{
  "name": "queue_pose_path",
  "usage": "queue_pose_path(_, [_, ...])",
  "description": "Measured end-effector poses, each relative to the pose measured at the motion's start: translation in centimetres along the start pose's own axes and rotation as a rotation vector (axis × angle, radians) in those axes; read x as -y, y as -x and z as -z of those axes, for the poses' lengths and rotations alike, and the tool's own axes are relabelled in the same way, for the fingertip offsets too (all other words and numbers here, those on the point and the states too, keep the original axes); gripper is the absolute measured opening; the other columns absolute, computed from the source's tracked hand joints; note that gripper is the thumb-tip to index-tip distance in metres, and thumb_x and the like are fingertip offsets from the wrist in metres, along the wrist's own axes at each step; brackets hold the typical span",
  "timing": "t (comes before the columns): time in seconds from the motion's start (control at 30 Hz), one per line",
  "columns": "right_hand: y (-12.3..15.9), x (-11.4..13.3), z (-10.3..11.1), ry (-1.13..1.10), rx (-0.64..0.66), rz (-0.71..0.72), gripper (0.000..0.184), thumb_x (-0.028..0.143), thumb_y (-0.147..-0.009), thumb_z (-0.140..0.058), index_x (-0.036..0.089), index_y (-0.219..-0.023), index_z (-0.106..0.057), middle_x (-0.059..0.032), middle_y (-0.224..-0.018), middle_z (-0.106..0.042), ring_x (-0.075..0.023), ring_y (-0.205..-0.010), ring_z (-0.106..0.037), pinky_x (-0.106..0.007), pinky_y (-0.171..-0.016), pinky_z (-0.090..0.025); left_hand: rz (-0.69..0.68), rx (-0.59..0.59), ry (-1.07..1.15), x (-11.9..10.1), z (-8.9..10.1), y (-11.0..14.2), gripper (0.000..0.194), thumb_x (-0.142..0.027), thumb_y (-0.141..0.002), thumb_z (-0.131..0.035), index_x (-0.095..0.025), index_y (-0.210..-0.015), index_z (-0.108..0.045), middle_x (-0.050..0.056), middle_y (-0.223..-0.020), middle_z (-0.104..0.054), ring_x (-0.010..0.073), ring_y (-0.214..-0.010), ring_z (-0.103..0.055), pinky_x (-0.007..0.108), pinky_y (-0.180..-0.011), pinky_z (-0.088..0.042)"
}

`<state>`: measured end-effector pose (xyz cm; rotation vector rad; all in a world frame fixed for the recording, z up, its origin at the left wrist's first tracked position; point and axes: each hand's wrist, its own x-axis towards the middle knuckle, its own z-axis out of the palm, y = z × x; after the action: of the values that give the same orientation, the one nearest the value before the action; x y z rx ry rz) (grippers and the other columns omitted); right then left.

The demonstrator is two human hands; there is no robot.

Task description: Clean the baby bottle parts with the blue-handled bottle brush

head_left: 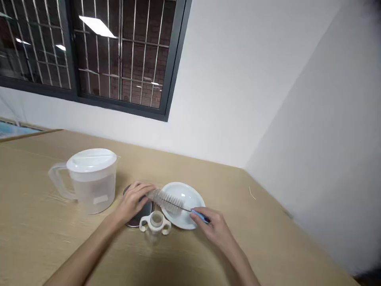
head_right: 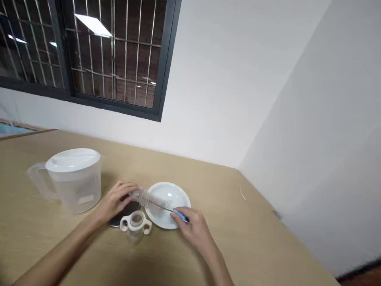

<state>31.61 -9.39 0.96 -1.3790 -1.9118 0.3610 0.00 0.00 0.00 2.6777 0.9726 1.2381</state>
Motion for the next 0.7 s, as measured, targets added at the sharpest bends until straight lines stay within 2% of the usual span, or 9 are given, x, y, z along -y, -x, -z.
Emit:
queue_pose_path(0.33, [-0.2, 0.5, 0.1, 0.077, 0.051, 0.053, 0.043, 0.046, -0.098, -0.045, 0.018, -0.084, -0.074, -0.0042, -0.072, -0.071, -0.0154, -0.06, -0.06, -0.023, -0.056, -0.042, -0.025, -0.006, 0.007, -0.2, 0.2, 0.3, 0.04, -0.011, -0.091, -0.052, -0.025, -0.128, -0.056, 0.006, -0.125, -0.064, 0.0205, -0.113, -0.054, 0.039, -0.099, -0.045])
queue_pose_path(0.47, [-0.2, 0.1, -0.3, 0.084, -0.027, 0.078, 0.033, 0.046, -0.093, -0.055, 0.02, -0.09, -0.075, -0.0044, -0.079, -0.074, -0.0163, -0.064, -0.065, -0.023, -0.06, -0.047, -0.022, -0.012, -0.004, -0.2, 0.2, 0.2, 0.039, -0.011, -0.091, -0.053, -0.024, -0.127, -0.057, 0.006, -0.123, -0.065, 0.0206, -0.112, -0.055, 0.039, -0.098, -0.046])
queue_pose_path(0.7, [-0.3, -0.8, -0.8, 0.158, -0.138, 0.236, 0.023, 0.04, -0.092, -0.06, 0.021, -0.1, -0.071, -0.0053, -0.09, -0.075, -0.018, -0.075, -0.069, -0.025, -0.067, -0.051, 0.005, -0.02, -0.001, 0.1, 0.2, 0.3, 0.04, -0.013, -0.09, -0.054, -0.025, -0.128, -0.056, 0.006, -0.124, -0.065, 0.0205, -0.112, -0.055, 0.039, -0.097, -0.047])
